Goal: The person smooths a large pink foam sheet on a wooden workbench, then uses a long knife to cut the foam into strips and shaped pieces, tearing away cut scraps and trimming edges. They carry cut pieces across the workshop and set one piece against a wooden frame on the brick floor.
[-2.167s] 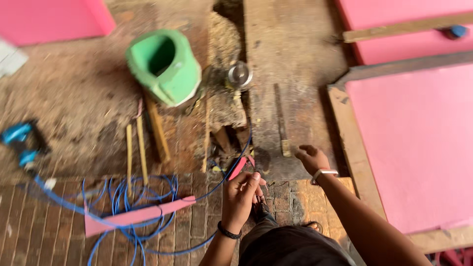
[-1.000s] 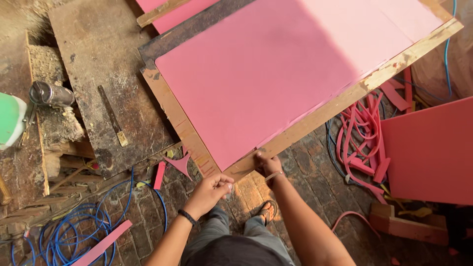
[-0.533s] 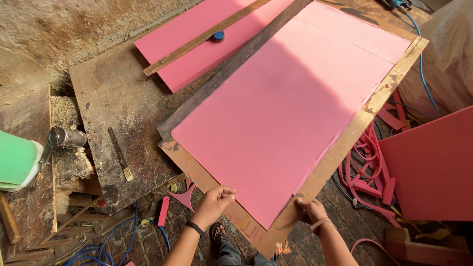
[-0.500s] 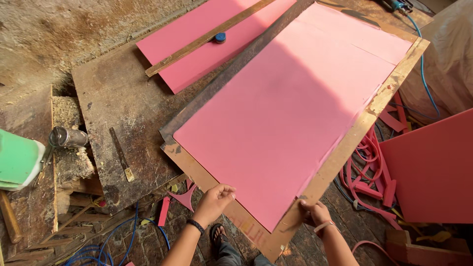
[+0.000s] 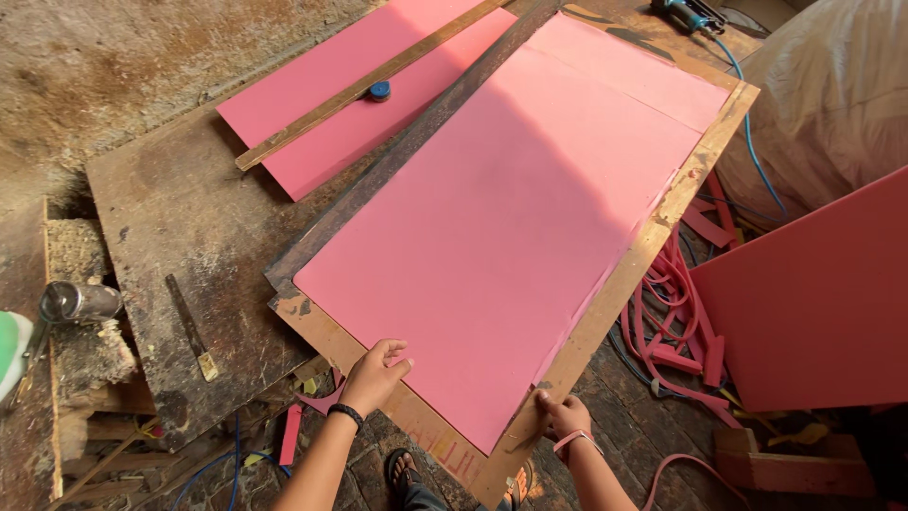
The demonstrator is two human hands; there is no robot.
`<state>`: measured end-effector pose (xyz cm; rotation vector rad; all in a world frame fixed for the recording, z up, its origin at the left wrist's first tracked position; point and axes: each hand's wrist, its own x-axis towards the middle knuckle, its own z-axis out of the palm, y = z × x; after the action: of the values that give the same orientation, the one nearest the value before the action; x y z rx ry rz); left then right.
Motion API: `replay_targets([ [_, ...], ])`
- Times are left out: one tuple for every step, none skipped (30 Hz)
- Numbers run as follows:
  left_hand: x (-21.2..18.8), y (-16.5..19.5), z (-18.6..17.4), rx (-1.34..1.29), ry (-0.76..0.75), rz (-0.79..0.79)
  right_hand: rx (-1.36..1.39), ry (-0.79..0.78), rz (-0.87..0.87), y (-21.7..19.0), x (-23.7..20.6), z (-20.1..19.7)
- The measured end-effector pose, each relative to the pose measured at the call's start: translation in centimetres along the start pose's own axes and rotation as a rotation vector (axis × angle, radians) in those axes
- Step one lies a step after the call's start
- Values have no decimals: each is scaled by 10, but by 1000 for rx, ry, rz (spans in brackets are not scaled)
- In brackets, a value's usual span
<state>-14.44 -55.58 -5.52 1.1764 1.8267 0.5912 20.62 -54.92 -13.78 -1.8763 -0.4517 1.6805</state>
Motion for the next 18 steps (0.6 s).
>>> replay_targets([
  [1,3,6,12,-4,-11,-30,-8,10,-3,-1,-3],
  [2,5,12,25,-7,-22,-61,-16,21,-6,-1,-5],
  [3,8,17,39,-9,-36,-121,-13,17,-8,-1,-7],
  [3,10,22,35,-13,-29,-178,-12,15,-9,0,-8],
  [3,12,27,32,-17,-21,-235,-12,14,-9,2,-10],
  [5,13,29,31,-18,-15,-230,-22,23,-8,5,-11],
  [10,16,30,68,-13,-16,-224,-33,33,-7,8,-13],
  [16,17,28,104,-9,-19,-218,-44,43,-5,13,-14],
  [24,19,25,141,-6,-22,-220,-22,42,-3,19,-15],
  [35,20,21,172,22,10,-222,0,40,-1,27,-17],
  [49,23,14,203,54,44,-223,21,36,0,35,-19],
  [66,27,7,235,86,79,-215,21,32,1,43,-22],
  [84,31,0,246,116,103,-207,22,29,1,51,-24],
  [104,36,-6,258,147,126,-223,4,96,2,59,-26],
  [125,41,-15,273,180,150,-238,-17,163,4,68,-29],
  [147,47,-21,294,200,151,-245,-35,211,5,77,-30],
  [170,54,-24,317,217,151,-223,-69,216,7,86,-32],
  [193,60,-32,344,232,151,-181,-136,197,7,95,-35],
])
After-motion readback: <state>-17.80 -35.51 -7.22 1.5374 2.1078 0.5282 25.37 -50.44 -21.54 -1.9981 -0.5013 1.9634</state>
